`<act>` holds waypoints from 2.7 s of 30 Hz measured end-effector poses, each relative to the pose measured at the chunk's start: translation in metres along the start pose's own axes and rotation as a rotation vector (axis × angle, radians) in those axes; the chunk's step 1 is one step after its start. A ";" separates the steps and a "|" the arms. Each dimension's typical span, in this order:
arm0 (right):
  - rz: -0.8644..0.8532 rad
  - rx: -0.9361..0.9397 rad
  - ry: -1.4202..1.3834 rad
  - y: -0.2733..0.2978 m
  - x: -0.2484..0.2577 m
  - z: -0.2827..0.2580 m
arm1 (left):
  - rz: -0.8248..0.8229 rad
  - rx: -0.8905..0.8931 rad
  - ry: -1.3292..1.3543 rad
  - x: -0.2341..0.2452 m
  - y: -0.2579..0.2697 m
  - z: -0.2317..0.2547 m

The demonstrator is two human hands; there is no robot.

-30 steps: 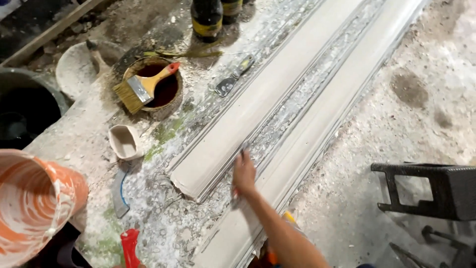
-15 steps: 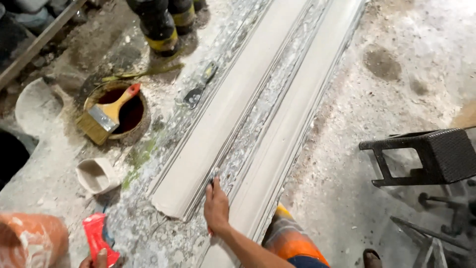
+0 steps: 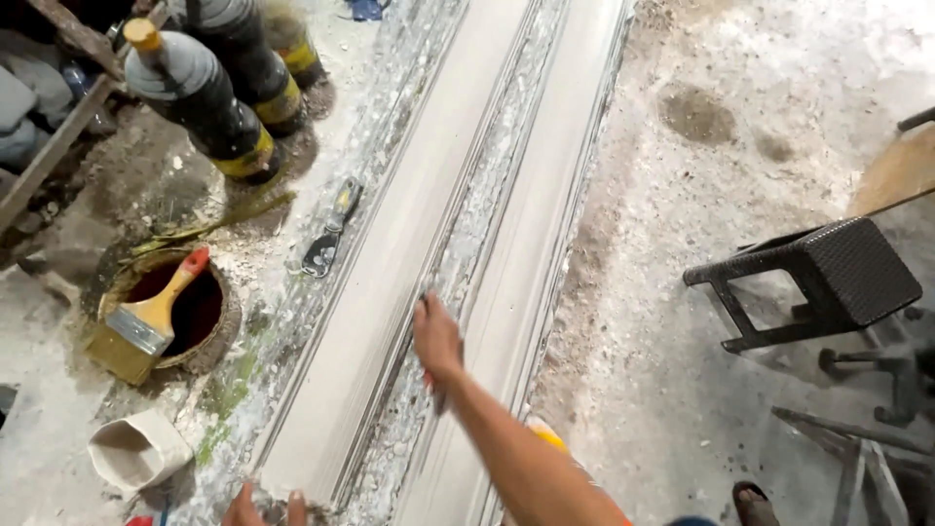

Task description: Finishing and scraping plaster molding pieces on a workbench to smooth the edges.

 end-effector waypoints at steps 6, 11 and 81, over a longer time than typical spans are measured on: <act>-0.056 -0.010 0.036 0.005 0.002 0.009 | -0.017 -0.014 0.039 0.026 -0.063 0.220; -0.202 -0.120 -0.011 -0.124 0.069 -0.014 | -0.118 -0.106 -0.072 -0.001 -0.109 0.291; -0.114 0.059 0.052 -0.861 0.423 -0.144 | -0.031 0.034 -0.214 -0.230 -0.519 0.748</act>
Point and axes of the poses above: each hand's wrist, its own y-axis away from the middle knuckle, its own x-axis out of the back of the hand, z = x × y, the point moved 3 cm from there along -y, towards the middle knuckle, and after that the axes turned 9 degrees about y, right-handed, at the moved point
